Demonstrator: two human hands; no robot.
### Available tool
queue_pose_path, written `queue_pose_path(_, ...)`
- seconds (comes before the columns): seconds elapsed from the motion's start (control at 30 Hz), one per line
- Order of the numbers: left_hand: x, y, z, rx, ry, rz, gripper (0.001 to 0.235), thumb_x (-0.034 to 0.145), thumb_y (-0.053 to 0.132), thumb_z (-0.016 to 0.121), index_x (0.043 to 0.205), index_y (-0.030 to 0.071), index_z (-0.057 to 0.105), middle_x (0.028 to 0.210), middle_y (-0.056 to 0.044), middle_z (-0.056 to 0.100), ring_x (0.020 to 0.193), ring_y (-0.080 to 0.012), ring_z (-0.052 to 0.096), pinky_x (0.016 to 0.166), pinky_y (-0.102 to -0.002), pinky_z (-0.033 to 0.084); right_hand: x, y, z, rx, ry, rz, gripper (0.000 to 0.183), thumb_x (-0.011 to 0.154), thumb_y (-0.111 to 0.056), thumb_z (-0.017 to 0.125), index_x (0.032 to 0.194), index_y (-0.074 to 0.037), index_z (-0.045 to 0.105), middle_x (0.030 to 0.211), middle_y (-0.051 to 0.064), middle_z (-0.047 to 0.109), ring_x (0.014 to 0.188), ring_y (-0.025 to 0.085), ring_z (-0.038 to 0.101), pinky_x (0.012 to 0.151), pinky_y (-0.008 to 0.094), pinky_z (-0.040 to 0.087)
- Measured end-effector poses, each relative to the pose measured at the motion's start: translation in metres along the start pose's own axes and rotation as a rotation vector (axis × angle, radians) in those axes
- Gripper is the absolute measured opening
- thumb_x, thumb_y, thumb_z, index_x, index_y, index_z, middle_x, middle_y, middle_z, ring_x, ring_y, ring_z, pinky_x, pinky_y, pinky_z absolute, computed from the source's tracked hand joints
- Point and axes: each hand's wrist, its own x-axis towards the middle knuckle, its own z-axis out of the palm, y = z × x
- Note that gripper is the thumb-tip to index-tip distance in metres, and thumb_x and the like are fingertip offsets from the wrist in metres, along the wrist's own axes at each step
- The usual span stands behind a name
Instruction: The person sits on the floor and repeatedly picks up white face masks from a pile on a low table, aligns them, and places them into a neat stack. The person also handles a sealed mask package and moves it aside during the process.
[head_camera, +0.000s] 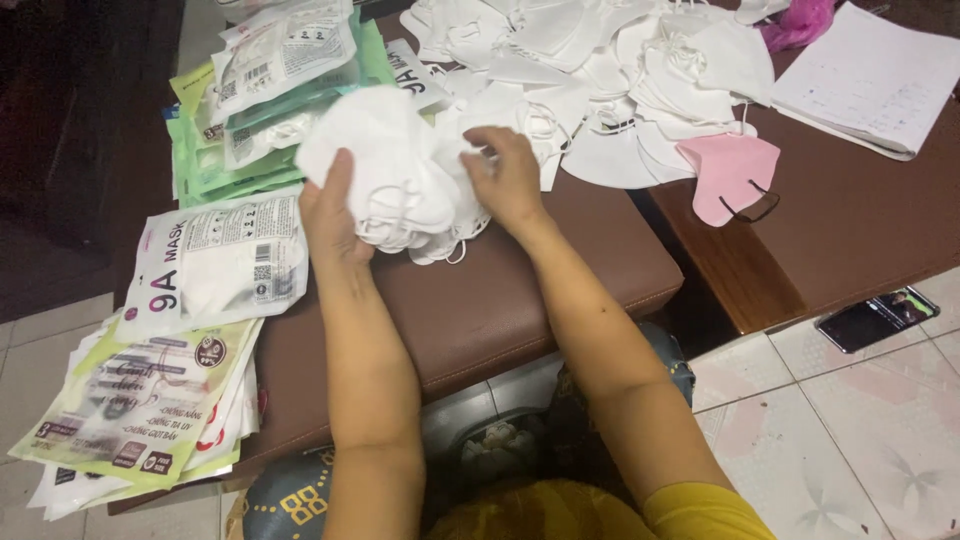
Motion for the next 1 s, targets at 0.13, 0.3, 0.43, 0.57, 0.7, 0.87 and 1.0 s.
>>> queue_pose_path(0.13,0.004,0.010,-0.002,-0.084,0.000,0.019,0.035,0.085,0.012,0.081,0.112,-0.006,0.067,0.097,-0.023,0.076,0.086,-0.0306,0.080,0.078,-0.043,0.067,-0.008,-0.011,0.008,-0.385,-0.356,0.058,0.058,0.083,-0.026,0.083,0.137,-0.019,0.063,0.113,0.006,0.072,0.111,0.029,0.061,0.095,0.047,0.051)
queue_pose_path(0.3,0.006,0.008,-0.002,-0.004,0.016,0.009,0.037,0.086,0.013,0.079,0.114,-0.006,0.066,0.097,-0.022,0.076,0.087,-0.0296,0.080,0.080,-0.042,0.069,-0.011,0.006,0.019,-0.409,-0.392,0.119,0.043,0.088,-0.013,0.072,0.130,-0.013,0.065,0.092,0.006,0.075,0.096,0.030,0.066,0.085,0.043,0.051)
queue_pose_path(0.43,0.001,0.007,0.000,0.007,0.029,0.016,0.039,0.085,0.011,0.080,0.116,-0.007,0.065,0.096,-0.022,0.075,0.087,-0.0299,0.080,0.080,-0.042,0.069,-0.014,0.004,0.015,-0.399,-0.378,0.123,0.036,0.090,-0.009,0.067,0.127,-0.011,0.064,0.093,0.010,0.074,0.096,0.033,0.068,0.085,0.045,0.051)
queue_pose_path(0.57,0.011,-0.002,-0.008,0.150,0.038,0.109,0.043,0.088,0.014,0.080,0.122,-0.007,0.064,0.101,-0.023,0.076,0.094,-0.0294,0.079,0.084,-0.041,0.068,-0.008,0.006,-0.013,-0.157,-0.069,0.136,0.032,0.095,-0.007,0.059,0.127,-0.007,0.057,0.095,0.021,0.072,0.097,0.046,0.068,0.087,0.056,0.052)
queue_pose_path(0.7,0.014,-0.011,-0.010,0.447,0.056,0.254,0.042,0.093,0.021,0.079,0.125,-0.003,0.067,0.105,-0.020,0.076,0.101,-0.0218,0.076,0.086,-0.037,0.066,0.005,0.025,-0.029,0.591,0.180,0.351,0.036,0.096,-0.007,0.062,0.131,-0.014,0.057,0.100,0.004,0.069,0.089,0.013,0.066,0.085,0.029,0.056)
queue_pose_path(0.87,0.007,-0.028,-0.005,0.543,0.014,0.175,0.049,0.092,0.038,0.079,0.123,0.001,0.070,0.102,-0.016,0.075,0.096,-0.0162,0.073,0.085,-0.035,0.063,-0.004,0.013,0.008,0.511,0.118,0.235,0.034,0.091,-0.004,0.065,0.123,-0.014,0.066,0.093,0.005,0.067,0.081,0.014,0.064,0.077,0.030,0.058)
queue_pose_path(1.0,-0.014,-0.034,0.021,0.588,-0.103,0.060,0.050,0.082,0.040,0.088,0.111,0.001,0.075,0.095,-0.013,0.076,0.088,-0.0139,0.070,0.079,-0.033,0.062,-0.016,-0.023,0.020,0.167,0.029,0.022,0.033,0.087,-0.010,0.071,0.120,-0.016,0.069,0.085,0.010,0.071,0.075,0.027,0.070,0.074,0.040,0.059)
